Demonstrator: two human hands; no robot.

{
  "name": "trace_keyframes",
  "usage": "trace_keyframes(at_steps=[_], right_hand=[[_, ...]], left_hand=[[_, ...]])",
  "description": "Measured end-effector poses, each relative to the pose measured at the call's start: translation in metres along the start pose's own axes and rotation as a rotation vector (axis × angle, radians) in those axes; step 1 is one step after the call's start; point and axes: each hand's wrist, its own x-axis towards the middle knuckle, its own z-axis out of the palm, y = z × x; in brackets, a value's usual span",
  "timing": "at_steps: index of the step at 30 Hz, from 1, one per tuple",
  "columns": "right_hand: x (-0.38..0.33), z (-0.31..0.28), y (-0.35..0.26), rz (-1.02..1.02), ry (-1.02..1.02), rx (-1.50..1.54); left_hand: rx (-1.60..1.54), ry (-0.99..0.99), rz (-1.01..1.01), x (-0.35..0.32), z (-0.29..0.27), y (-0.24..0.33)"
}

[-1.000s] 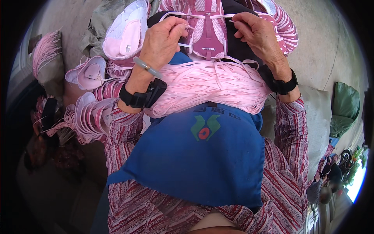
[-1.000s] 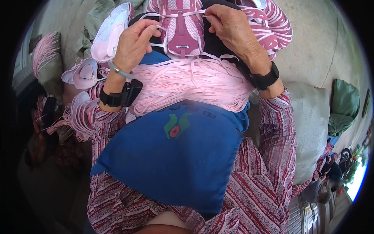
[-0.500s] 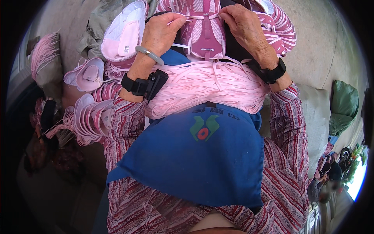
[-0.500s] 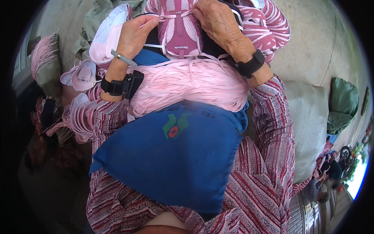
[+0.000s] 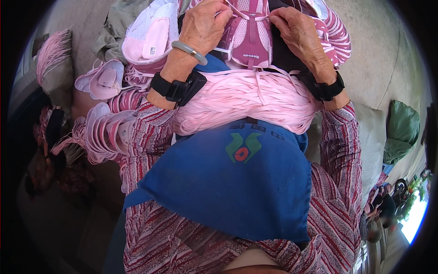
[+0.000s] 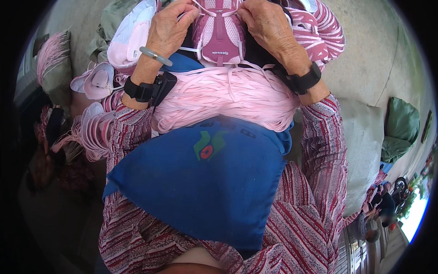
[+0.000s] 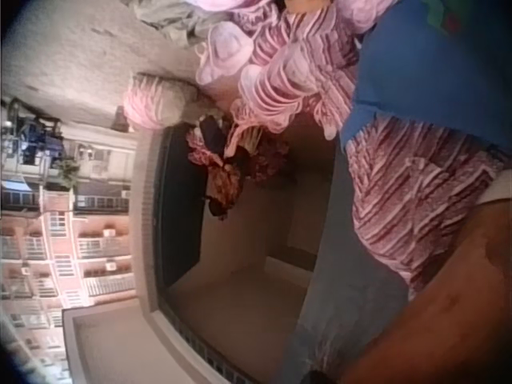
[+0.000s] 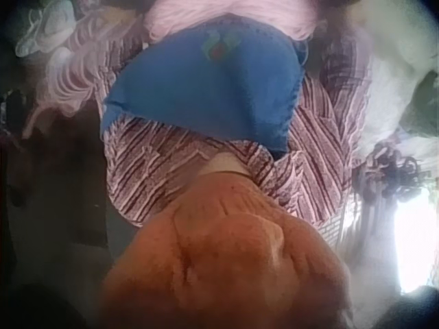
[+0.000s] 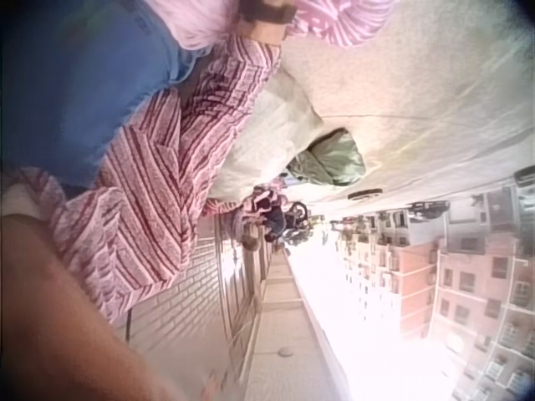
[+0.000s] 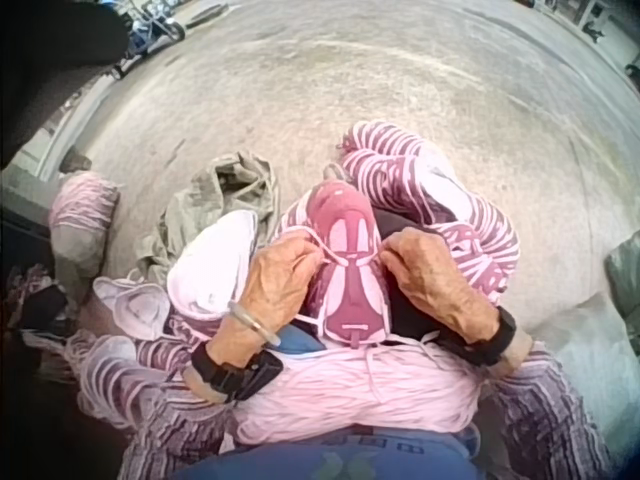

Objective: Manually inserting laces into the eyelets of pink and white sneakers.

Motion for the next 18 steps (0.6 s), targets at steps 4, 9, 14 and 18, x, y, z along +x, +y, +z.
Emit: trace_keyframes(at_steps=[4,9,14,18], right_hand=[[0.002,-0.005,-0.011,0.213,-0.081,0.075],[0.009,-0.014,-0.023,0.085,-0.108,-0.036],[0.013,-0.012,-0.028,-0.228,0.072,-0.108],[0.011,-0.01,-0.024,-0.01,0.035,0.193]], left_hand=[[0.043,-0.014,0.033,0.006,0.0,-0.001],[0.395,0.04,0.354,0.02,0.005,-0.005],[-0.059,-0.111,-0.071,0.02,0.004,-0.002],[0.004,-0.011,-0.238,0.008,0.01,0.002]])
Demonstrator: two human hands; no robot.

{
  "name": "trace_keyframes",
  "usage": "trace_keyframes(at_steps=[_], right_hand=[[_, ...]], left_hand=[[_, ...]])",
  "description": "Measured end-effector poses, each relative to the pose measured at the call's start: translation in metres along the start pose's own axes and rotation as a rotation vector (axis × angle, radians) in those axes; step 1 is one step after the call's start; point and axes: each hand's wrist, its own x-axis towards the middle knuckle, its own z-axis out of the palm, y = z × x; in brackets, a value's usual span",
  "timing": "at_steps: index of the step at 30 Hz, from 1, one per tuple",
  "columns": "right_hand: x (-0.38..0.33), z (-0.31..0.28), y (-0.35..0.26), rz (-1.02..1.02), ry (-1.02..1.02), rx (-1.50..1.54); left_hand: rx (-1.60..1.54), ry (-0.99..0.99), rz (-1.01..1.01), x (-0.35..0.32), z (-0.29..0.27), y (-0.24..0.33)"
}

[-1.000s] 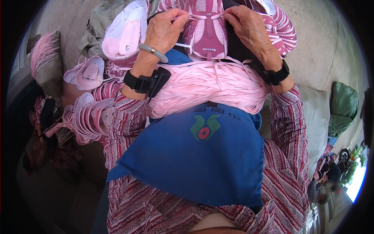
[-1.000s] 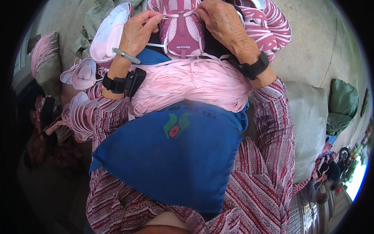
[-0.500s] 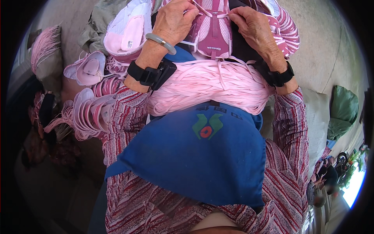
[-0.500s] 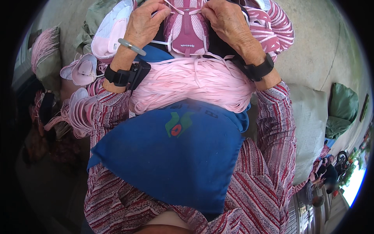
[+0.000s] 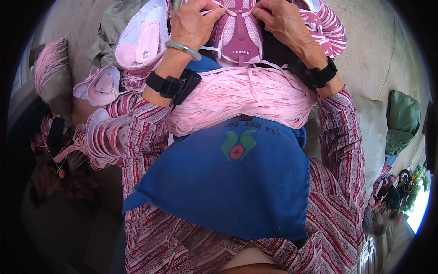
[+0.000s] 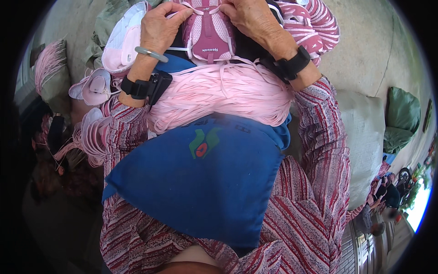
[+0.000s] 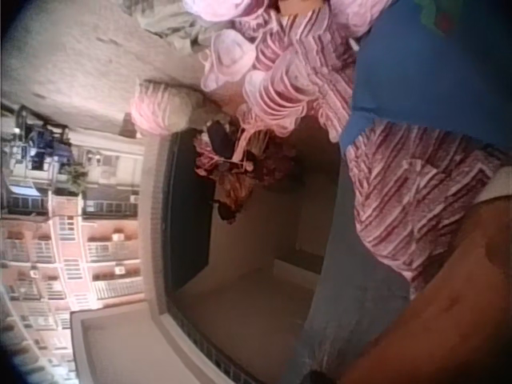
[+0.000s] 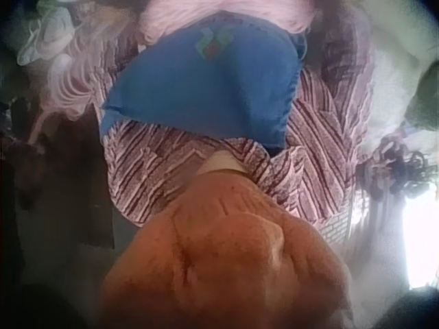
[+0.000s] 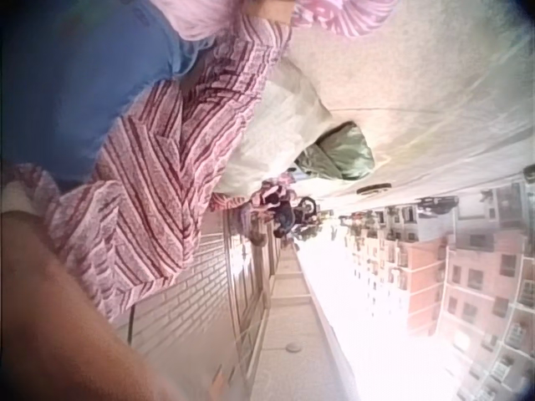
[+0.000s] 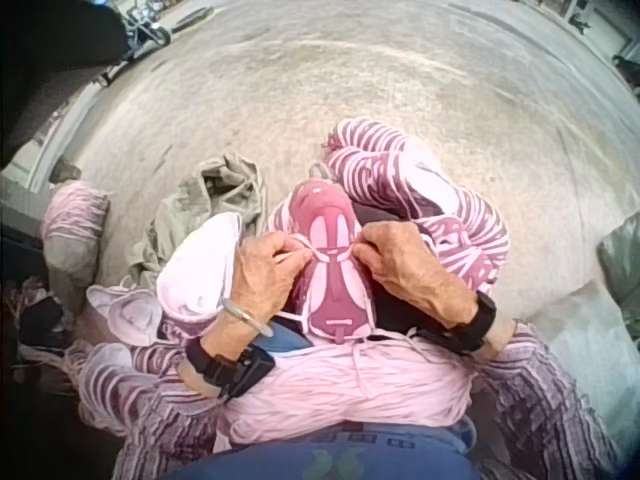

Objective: Manually inserting laces into the eyelets of pink and white sneakers.

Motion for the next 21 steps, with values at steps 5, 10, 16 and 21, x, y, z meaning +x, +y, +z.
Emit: trace_keyframes(at_steps=[5,10,16,21], right_hand=[[-0.014,0.001,-0.005,-0.021,0.026,-0.256],[-0.028,0.005,-0.017,0.062,-0.152,-0.427],[-0.026,0.025,-0.015,0.077,-0.032,-0.362],[-0.021,0.033,-0.006,-0.002,0.095,-0.3]], left_hand=[[0.432,0.155,0.487,-0.015,0.01,-0.004],[0.525,0.074,0.412,-0.028,0.023,-0.011],[0.519,0.134,0.423,-0.024,0.043,-0.014],[0.392,0.167,0.391,-0.021,0.043,-0.017]])
